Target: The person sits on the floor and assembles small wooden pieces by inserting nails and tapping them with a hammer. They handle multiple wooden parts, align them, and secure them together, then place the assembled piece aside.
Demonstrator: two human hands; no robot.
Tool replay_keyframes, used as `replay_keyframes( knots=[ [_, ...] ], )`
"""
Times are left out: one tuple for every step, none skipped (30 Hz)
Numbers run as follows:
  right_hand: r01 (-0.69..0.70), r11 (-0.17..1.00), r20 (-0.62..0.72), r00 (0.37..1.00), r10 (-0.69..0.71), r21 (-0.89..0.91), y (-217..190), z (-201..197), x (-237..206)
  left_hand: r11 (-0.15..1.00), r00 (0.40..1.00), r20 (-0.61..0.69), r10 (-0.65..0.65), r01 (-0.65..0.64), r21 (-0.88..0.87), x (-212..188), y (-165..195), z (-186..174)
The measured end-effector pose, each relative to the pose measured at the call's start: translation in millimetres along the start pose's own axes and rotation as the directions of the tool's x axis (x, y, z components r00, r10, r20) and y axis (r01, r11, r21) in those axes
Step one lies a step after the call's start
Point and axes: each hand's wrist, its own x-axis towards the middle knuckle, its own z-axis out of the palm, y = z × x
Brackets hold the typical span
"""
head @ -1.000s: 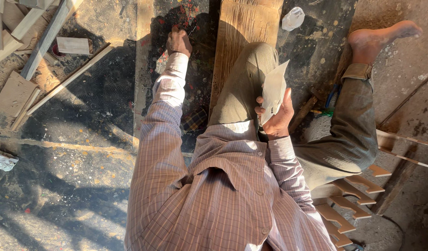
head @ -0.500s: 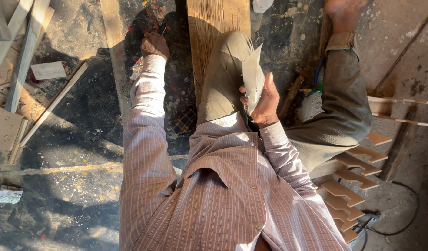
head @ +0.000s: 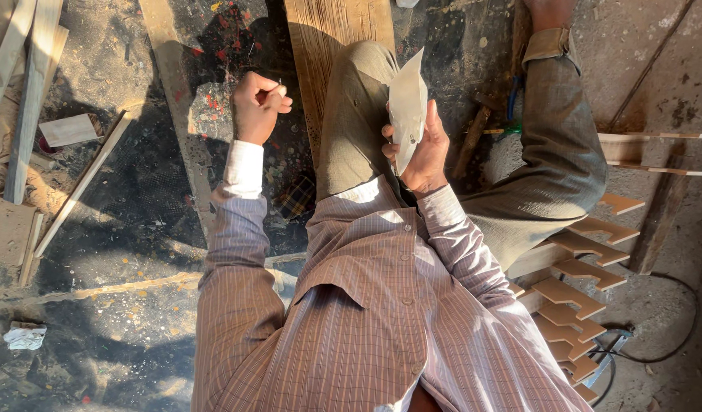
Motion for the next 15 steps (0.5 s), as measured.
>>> replay_keyframes(
  knots=[
    [-0.012, 0.999, 0.017, 1.0, 0.011, 0.038, -0.4, 0.7, -1.4, 0.999, 1.0, 0.016, 0.01, -0.009, -0.044, -7.1, 15.0, 6.5],
    [-0.024, 0.998, 0.035, 0.999, 0.022, 0.066, -1.0, 1.3, -2.9, 0.996, 0.999, 0.032, 0.021, -0.018, -0.089, -13.7, 31.3, 13.1],
    [-0.037, 0.995, 0.055, 0.998, 0.032, 0.094, -1.9, 1.6, -4.1, 0.991, 0.998, 0.047, 0.034, -0.028, -0.133, -20.4, 48.5, 20.9],
    [-0.049, 0.991, 0.076, 0.996, 0.04, 0.122, -2.6, 1.5, -5.4, 0.986, 0.996, 0.063, 0.062, -0.051, -0.161, -27.7, 66.4, 29.7],
    [-0.055, 0.99, 0.084, 0.995, 0.045, 0.128, -3.5, 1.2, -6.4, 0.979, 0.993, 0.079, 0.089, -0.073, -0.188, -34.9, 84.8, 38.5],
    [-0.063, 0.989, 0.092, 0.994, 0.051, 0.134, -4.2, 0.6, -7.7, 0.972, 0.989, 0.093, 0.115, -0.093, -0.216, -42.6, 103.5, 46.8],
    [-0.071, 0.988, 0.102, 0.993, 0.057, 0.139, -4.9, -0.2, -8.7, 0.974, 0.976, 0.117, 0.184, -0.164, -0.157, -49.8, 122.2, 54.3],
    [-0.083, 0.987, 0.097, 0.993, 0.07, 0.14, -5.4, -1.0, -9.5, 0.966, 0.957, 0.145, 0.25, -0.237, -0.099, -56.3, 140.5, 60.6],
    [-0.096, 0.985, 0.092, 0.992, 0.084, 0.142, -5.5, -1.7, -10.3, 0.95, 0.933, 0.177, 0.312, -0.31, -0.041, -61.9, 157.8, 66.7],
    [-0.111, 0.983, 0.089, 0.991, 0.098, 0.144, -5.5, -2.3, -11.5, 0.922, 0.905, 0.203, 0.374, -0.386, 0.023, -66.1, 173.7, 72.6],
    [-0.104, 0.988, 0.081, 0.992, 0.095, 0.117, -5.5, -2.7, -12.8, 0.884, 0.871, 0.233, 0.432, -0.46, 0.085, -69.1, 188.1, 78.5],
    [-0.098, 0.991, 0.073, 0.993, 0.091, 0.091, -5.4, -2.8, -14.3, 0.835, 0.833, 0.267, 0.485, -0.532, 0.143, -71.5, 200.6, 85.2],
    [-0.09, 0.994, 0.064, 0.994, 0.086, 0.064, -5.1, -2.8, -16.4, 0.817, 0.811, 0.297, 0.504, -0.559, 0.143, -73.8, 211.2, 91.9],
    [-0.077, 0.996, 0.057, 0.996, 0.074, 0.051, -4.8, -2.6, -18.2, 0.797, 0.788, 0.325, 0.522, -0.587, 0.143, -75.4, 219.9, 98.7],
    [-0.064, 0.997, 0.051, 0.997, 0.062, 0.038, -4.5, -2.2, -20.1, 0.776, 0.764, 0.354, 0.54, -0.614, 0.141, -76.2, 226.9, 104.7]
  ],
)
